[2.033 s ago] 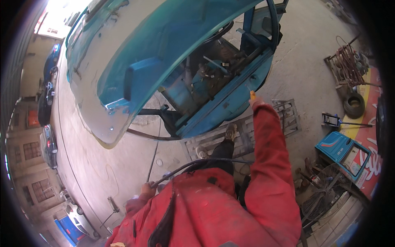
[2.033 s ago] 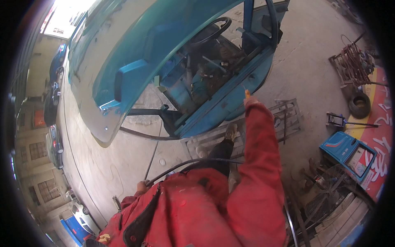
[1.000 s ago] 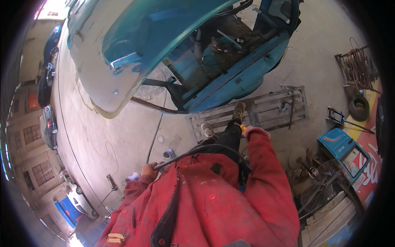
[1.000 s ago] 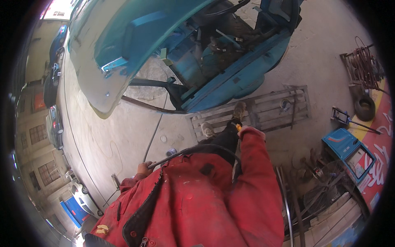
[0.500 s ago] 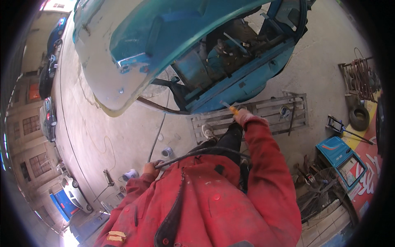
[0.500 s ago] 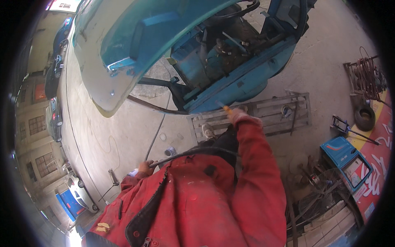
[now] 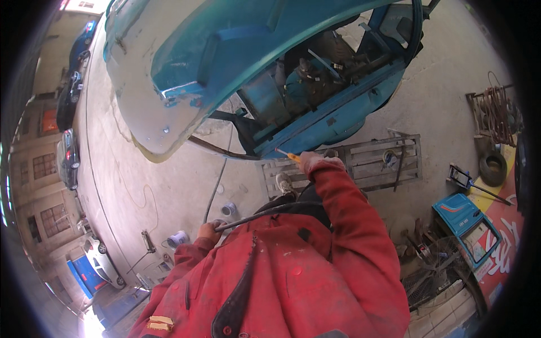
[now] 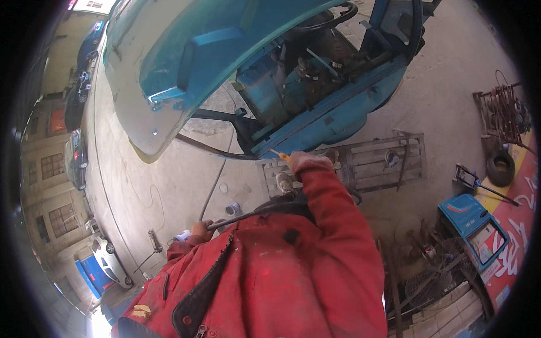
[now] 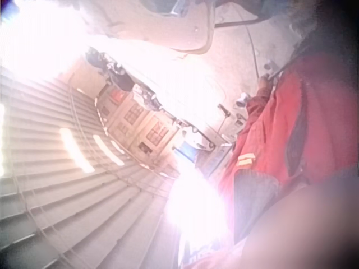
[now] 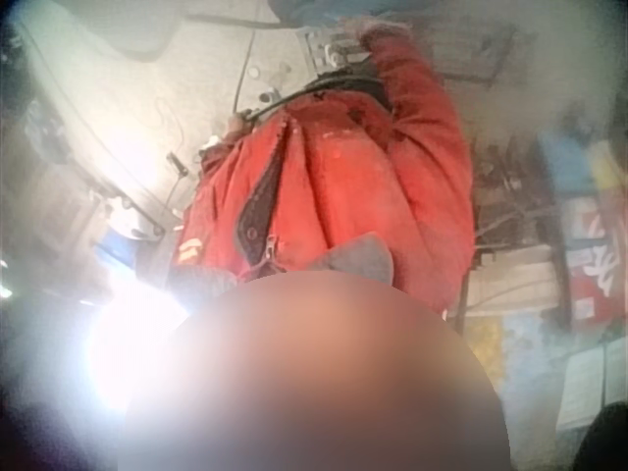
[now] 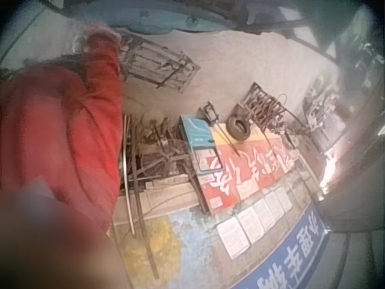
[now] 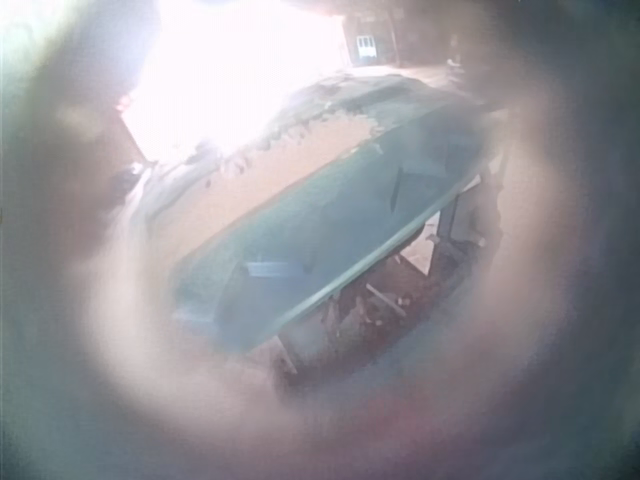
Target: The person uses a pneumatic sander to smooth a detached teal vehicle hood and then a pneumatic blower to clean dust from the hood and interior. The person also sands a small rectangular panel on a metal stand.
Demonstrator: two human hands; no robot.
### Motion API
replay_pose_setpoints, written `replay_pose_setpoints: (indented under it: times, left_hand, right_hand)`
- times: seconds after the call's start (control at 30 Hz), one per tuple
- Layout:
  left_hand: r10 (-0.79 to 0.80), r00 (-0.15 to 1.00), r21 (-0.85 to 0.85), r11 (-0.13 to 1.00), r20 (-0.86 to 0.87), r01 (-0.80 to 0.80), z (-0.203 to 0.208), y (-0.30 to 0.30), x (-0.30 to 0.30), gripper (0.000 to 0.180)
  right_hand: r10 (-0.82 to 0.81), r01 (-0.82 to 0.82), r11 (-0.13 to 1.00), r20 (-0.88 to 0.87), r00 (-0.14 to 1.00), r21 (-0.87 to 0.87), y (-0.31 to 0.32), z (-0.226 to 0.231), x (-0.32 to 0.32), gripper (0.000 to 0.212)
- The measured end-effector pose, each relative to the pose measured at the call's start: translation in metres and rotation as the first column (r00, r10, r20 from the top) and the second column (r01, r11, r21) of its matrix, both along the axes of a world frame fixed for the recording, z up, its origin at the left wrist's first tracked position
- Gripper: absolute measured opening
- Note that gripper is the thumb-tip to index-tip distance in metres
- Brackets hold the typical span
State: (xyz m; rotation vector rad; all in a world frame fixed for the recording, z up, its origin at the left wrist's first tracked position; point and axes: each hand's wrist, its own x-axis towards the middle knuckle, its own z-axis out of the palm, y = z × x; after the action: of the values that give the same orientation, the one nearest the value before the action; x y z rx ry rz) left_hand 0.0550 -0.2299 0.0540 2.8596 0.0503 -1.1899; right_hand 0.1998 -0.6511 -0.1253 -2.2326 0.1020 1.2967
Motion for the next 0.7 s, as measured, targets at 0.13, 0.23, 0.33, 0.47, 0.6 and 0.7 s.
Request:
replay_pose_setpoints:
  times: [0.13,0.23,0.33,0.47,0.6,0.7]
  left_hand:
    - [0.01,1.0,0.002,1.0,0.008,-0.01,0.001,-0.001,-0.005,0.049]
    - [0.022,1.0,0.014,1.0,0.013,-0.022,0.002,0.0,-0.01,0.048]
    - [0.041,0.999,0.01,0.999,0.015,-0.041,0.003,-0.002,-0.012,0.046]
    - [0.084,0.996,0.011,0.996,-0.022,-0.084,0.008,-0.009,-0.009,0.041]
    - [0.066,0.997,-0.003,0.998,-0.026,-0.066,0.008,-0.012,-0.004,0.039]
    - [0.069,0.997,-0.022,0.997,-0.031,-0.07,0.002,-0.011,-0.006,0.036]
  right_hand:
    - [-0.39,0.401,0.909,0.106,0.915,-0.117,-0.047,0.007,0.036,0.036]
    - [-0.663,0.71,0.684,0.264,0.701,-0.166,-0.08,0.006,0.058,0.036]
    - [-0.601,0.653,0.738,0.274,0.751,-0.168,-0.068,0.007,0.063,0.037]
    - [-0.138,0.141,0.989,0.09,0.986,-0.031,-0.015,0.016,0.053,0.041]
    - [-0.152,0.152,0.988,0.058,0.987,0.011,-0.031,0.023,0.063,0.038]
    - [-0.339,0.383,0.903,0.221,0.914,-0.197,-0.115,0.022,0.087,0.04]
